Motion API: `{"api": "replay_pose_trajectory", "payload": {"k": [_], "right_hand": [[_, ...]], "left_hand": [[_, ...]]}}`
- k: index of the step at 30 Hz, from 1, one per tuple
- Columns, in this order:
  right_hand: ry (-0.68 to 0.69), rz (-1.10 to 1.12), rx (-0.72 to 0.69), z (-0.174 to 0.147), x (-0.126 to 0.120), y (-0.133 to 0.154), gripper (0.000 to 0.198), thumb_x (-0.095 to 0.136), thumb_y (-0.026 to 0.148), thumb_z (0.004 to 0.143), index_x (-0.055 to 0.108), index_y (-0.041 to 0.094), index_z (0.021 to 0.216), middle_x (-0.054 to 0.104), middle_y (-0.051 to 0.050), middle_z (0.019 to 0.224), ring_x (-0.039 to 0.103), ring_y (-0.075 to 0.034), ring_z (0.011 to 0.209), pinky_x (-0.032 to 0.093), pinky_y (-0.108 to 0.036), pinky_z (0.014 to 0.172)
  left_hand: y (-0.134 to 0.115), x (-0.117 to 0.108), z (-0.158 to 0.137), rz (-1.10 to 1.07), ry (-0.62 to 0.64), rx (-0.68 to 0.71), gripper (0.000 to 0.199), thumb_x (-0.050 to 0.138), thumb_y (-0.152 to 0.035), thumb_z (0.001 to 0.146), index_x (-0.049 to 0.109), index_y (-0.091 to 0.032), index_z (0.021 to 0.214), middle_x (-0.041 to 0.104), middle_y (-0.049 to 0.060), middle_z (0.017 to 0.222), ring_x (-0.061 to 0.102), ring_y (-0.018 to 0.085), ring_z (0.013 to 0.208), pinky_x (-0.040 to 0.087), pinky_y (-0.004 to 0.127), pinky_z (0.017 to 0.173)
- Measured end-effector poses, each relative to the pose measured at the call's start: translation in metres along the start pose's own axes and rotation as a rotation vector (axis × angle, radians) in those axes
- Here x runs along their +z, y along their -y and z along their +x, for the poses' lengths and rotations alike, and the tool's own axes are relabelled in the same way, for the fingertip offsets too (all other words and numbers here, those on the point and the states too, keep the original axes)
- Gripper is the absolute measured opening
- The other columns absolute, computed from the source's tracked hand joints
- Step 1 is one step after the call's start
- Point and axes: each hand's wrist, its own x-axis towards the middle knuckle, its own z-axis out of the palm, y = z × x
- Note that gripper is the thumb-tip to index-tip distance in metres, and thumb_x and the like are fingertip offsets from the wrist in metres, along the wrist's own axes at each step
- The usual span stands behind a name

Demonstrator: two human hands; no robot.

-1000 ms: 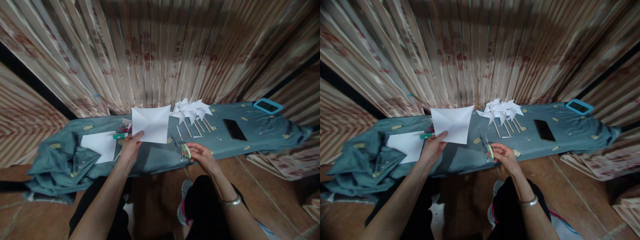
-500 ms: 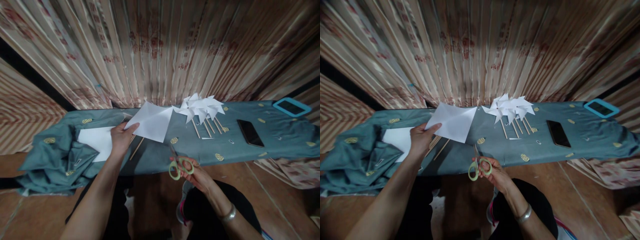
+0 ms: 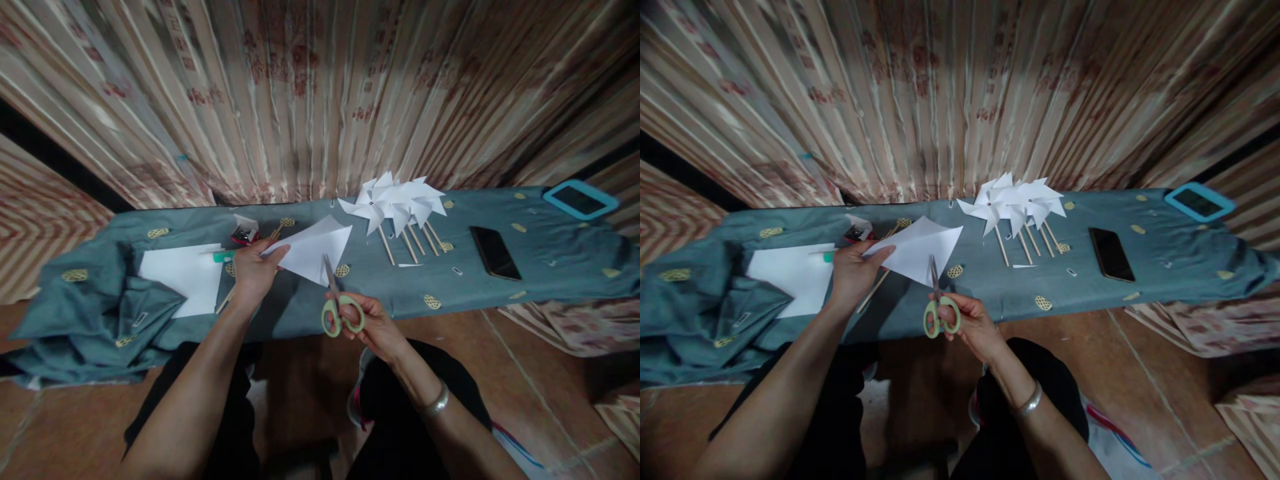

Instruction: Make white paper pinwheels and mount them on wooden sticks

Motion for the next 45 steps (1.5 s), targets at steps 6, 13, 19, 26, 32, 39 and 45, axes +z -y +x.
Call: {"api": "replay_pose_trajectory", "payload": {"k": [6,13,19,26,32,39,45], "right_hand": [[-0.018,-0.056,0.034,-0.001,0.0,-0.002,0.035,0.078,0.044,0.071,0.075,0.017,0.094,0.068,-0.004,0.067,0.056,-0.008,0.054,0.035,-0.016,0.042],[-0.147,0.079,0.117,-0.007,-0.007,0.005,0.038,0.084,0.041,0.064,0.074,0.02,0.094,0.07,-0.004,0.072,0.059,-0.009,0.054,0.03,-0.012,0.035],[-0.119,-0.001,0.032,-0.008,-0.01,-0.001,0.045,0.08,0.051,0.066,0.074,0.017,0.094,0.068,-0.003,0.072,0.057,-0.008,0.056,0.039,-0.016,0.045],[0.079,-0.29,-0.055,-0.009,-0.011,-0.006,0.066,0.074,0.058,0.07,0.066,0.015,0.119,0.067,-0.005,0.077,0.057,-0.013,0.064,0.048,-0.027,0.06],[0.099,-0.318,-0.1,-0.005,-0.01,-0.004,0.059,0.073,0.056,0.072,0.067,0.02,0.118,0.066,-0.002,0.077,0.056,-0.012,0.066,0.048,-0.027,0.063],[0.07,-0.348,-0.108,-0.005,-0.014,-0.001,0.058,0.073,0.056,0.071,0.067,0.02,0.117,0.065,-0.001,0.075,0.055,-0.012,0.065,0.047,-0.027,0.063],[0.075,-0.35,-0.078,-0.006,-0.015,0.001,0.053,0.074,0.052,0.073,0.067,0.022,0.116,0.065,-0.001,0.075,0.055,-0.011,0.066,0.044,-0.025,0.06]], "left_hand": [[-0.001,-0.008,0.007,-0.06,-0.089,-0.022,0.025,0.073,-0.037,0.066,0.075,-0.016,0.079,0.069,-0.001,0.063,0.061,0.015,0.053,0.05,0.023,0.049],[0.003,-0.026,0.02,-0.311,-0.246,-0.117,0.029,0.076,-0.036,0.06,0.074,-0.017,0.082,0.072,0.002,0.075,0.065,0.018,0.063,0.056,0.028,0.052],[-0.002,-0.024,0.017,-0.396,-0.212,-0.148,0.029,0.079,-0.037,0.057,0.073,-0.017,0.077,0.071,0.002,0.072,0.064,0.017,0.062,0.056,0.027,0.05],[-0.002,-0.014,0.012,-0.408,-0.175,-0.139,0.029,0.079,-0.038,0.058,0.073,-0.017,0.077,0.073,0.004,0.073,0.065,0.017,0.061,0.056,0.027,0.048],[0.0,0.0,0.006,-0.404,-0.065,-0.153,0.029,0.078,-0.036,0.058,0.074,-0.017,0.08,0.073,0.004,0.078,0.066,0.019,0.064,0.054,0.027,0.048],[-0.004,0.004,0.001,-0.39,-0.04,-0.158,0.026,0.078,-0.033,0.058,0.073,-0.015,0.077,0.071,0.003,0.072,0.064,0.017,0.061,0.053,0.026,0.048],[-0.009,0.005,-0.003,-0.367,-0.034,-0.184,0.022,0.077,-0.032,0.059,0.072,-0.017,0.073,0.07,0.003,0.069,0.063,0.015,0.059,0.051,0.023,0.044]]}}
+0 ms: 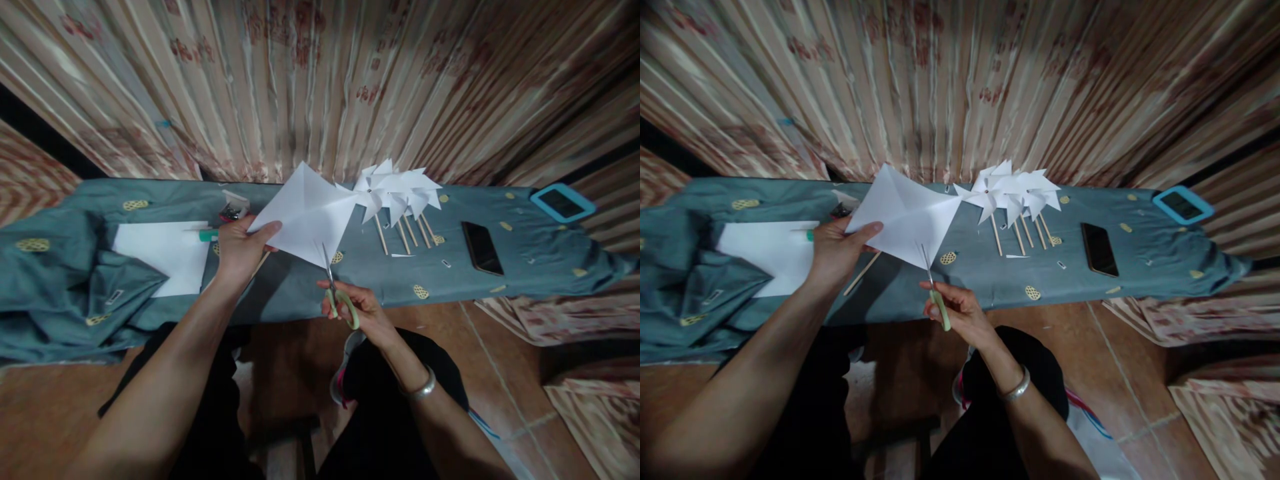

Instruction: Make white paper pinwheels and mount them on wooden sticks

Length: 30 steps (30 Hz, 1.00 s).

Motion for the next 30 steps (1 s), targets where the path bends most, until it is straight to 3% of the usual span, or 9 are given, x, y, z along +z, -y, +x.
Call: {"api": "replay_pose_trajectory", "payload": {"k": [12,30], "right_hand": [[-0.004,-0.001,-0.023,0.0,-0.001,-0.006,0.047,0.076,0.044,0.074,0.068,0.022,0.115,0.063,0.001,0.071,0.052,-0.01,0.062,0.043,-0.025,0.059],[-0.103,0.071,0.05,0.002,0.003,-0.011,0.042,0.082,0.038,0.068,0.073,0.023,0.106,0.063,0.004,0.063,0.057,-0.008,0.057,0.049,-0.023,0.054]], "left_hand": [[0.004,-0.001,0.002,-0.008,0.02,0.016,0.028,0.08,-0.035,0.057,0.073,-0.015,0.074,0.071,0.003,0.068,0.063,0.016,0.056,0.052,0.025,0.044],[0.0,-0.002,0.0,-0.007,0.003,-0.01,0.029,0.08,-0.035,0.056,0.074,-0.015,0.076,0.072,0.003,0.068,0.063,0.016,0.056,0.052,0.025,0.045]]}}
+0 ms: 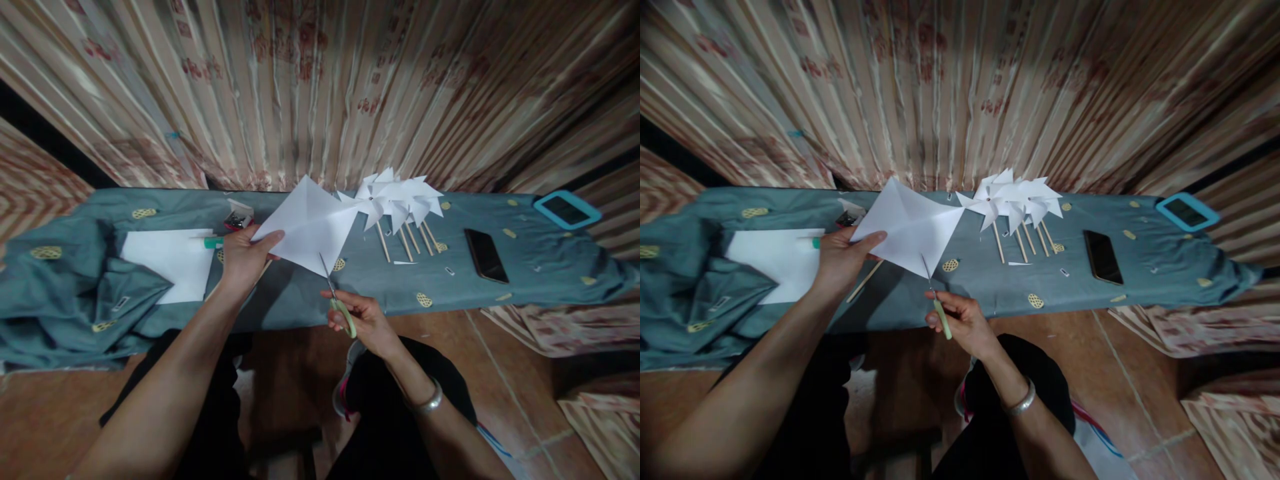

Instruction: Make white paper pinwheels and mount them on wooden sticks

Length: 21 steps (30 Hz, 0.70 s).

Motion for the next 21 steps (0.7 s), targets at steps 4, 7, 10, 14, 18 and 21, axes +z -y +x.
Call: {"api": "replay_pose_trajectory", "payload": {"k": [4,7,10,14,18,21], "right_hand": [[0.012,-0.038,-0.021,0.0,0.0,0.0,0.04,0.079,0.039,0.072,0.072,0.023,0.108,0.063,0.003,0.066,0.058,-0.009,0.06,0.05,-0.023,0.056],[0.024,-0.087,-0.039,0.0,0.0,0.002,0.04,0.077,0.04,0.073,0.071,0.023,0.109,0.065,0.002,0.069,0.056,-0.009,0.06,0.052,-0.025,0.059],[0.006,-0.081,-0.037,0.001,0.002,0.004,0.041,0.079,0.041,0.071,0.072,0.022,0.106,0.064,0.002,0.068,0.055,-0.008,0.058,0.051,-0.024,0.059],[-0.011,-0.042,-0.022,0.002,0.001,0.001,0.042,0.081,0.042,0.068,0.073,0.022,0.103,0.063,0.003,0.064,0.056,-0.008,0.059,0.049,-0.022,0.056],[-0.014,-0.027,-0.001,0.003,-0.001,-0.005,0.045,0.081,0.043,0.068,0.071,0.022,0.106,0.062,0.004,0.063,0.058,-0.009,0.059,0.049,-0.022,0.053],[-0.02,-0.03,0.002,0.003,-0.002,-0.006,0.046,0.08,0.044,0.068,0.071,0.022,0.107,0.062,0.003,0.064,0.059,-0.01,0.06,0.05,-0.023,0.054]], "left_hand": [[0.002,0.0,-0.002,0.015,0.014,-0.014,0.029,0.08,-0.034,0.058,0.075,-0.015,0.08,0.073,0.003,0.07,0.064,0.017,0.057,0.052,0.027,0.047],[0.005,0.002,-0.004,0.025,0.044,-0.024,0.032,0.079,-0.034,0.059,0.076,-0.016,0.084,0.074,0.004,0.074,0.064,0.017,0.057,0.052,0.027,0.047],[0.009,0.002,-0.004,0.017,0.05,-0.017,0.032,0.079,-0.035,0.059,0.076,-0.015,0.084,0.074,0.003,0.075,0.064,0.016,0.057,0.052,0.026,0.048],[0.009,0.001,-0.003,0.013,0.062,-0.001,0.033,0.079,-0.035,0.059,0.076,-0.015,0.085,0.073,0.003,0.072,0.062,0.015,0.055,0.051,0.025,0.047],[0.007,0.0,-0.003,0.025,0.056,0.009,0.034,0.078,-0.035,0.06,0.076,-0.015,0.087,0.073,0.003,0.072,0.063,0.016,0.056,0.052,0.025,0.048],[0.008,0.0,-0.003,0.031,0.045,0.003,0.033,0.078,-0.035,0.059,0.076,-0.015,0.085,0.072,0.002,0.07,0.063,0.015,0.056,0.053,0.025,0.048]]}}
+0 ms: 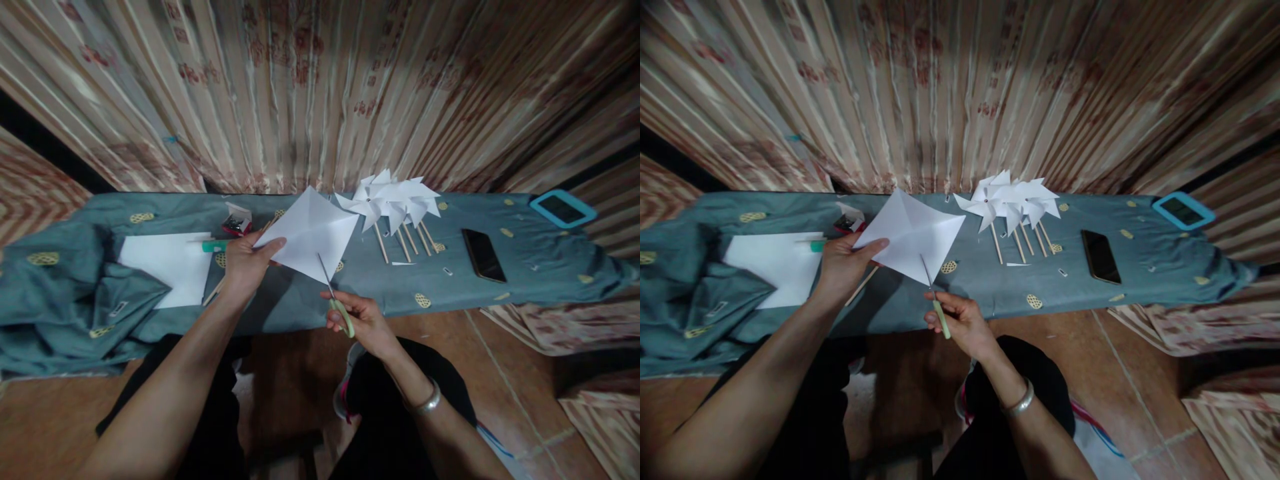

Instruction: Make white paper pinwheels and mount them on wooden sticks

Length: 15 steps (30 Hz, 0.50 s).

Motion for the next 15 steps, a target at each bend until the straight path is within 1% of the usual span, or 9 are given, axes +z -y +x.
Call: {"api": "replay_pose_trajectory", "payload": {"k": [5,10,15], "right_hand": [[-0.007,-0.019,-0.015,0.0015,0.0004,0.0036,0.047,0.08,0.044,0.068,0.07,0.021,0.108,0.064,0.003,0.066,0.057,-0.008,0.057,0.048,-0.022,0.054],[-0.012,-0.031,-0.002,0.0033,0.0003,0.0036,0.045,0.08,0.043,0.069,0.068,0.019,0.106,0.064,0.004,0.065,0.057,-0.008,0.055,0.047,-0.022,0.052],[-0.021,-0.049,0.013,0.0031,0.0013,0.0037,0.047,0.077,0.048,0.07,0.067,0.019,0.106,0.064,0.003,0.064,0.056,-0.008,0.051,0.046,-0.021,0.049]], "left_hand": [[0.0024,0.0004,-0.0015,0.03,0.012,-0.021,0.032,0.08,-0.036,0.058,0.076,-0.015,0.082,0.072,0.001,0.068,0.062,0.016,0.055,0.052,0.026,0.048],[0.0001,0.0012,-0.0043,0.041,0.028,-0.039,0.036,0.08,-0.036,0.058,0.076,-0.015,0.087,0.074,0.002,0.074,0.063,0.018,0.059,0.051,0.027,0.048],[-0.0001,0.0012,-0.0044,0.042,0.024,-0.051,0.036,0.08,-0.036,0.058,0.076,-0.015,0.087,0.074,0.003,0.075,0.064,0.018,0.059,0.051,0.027,0.049]]}}
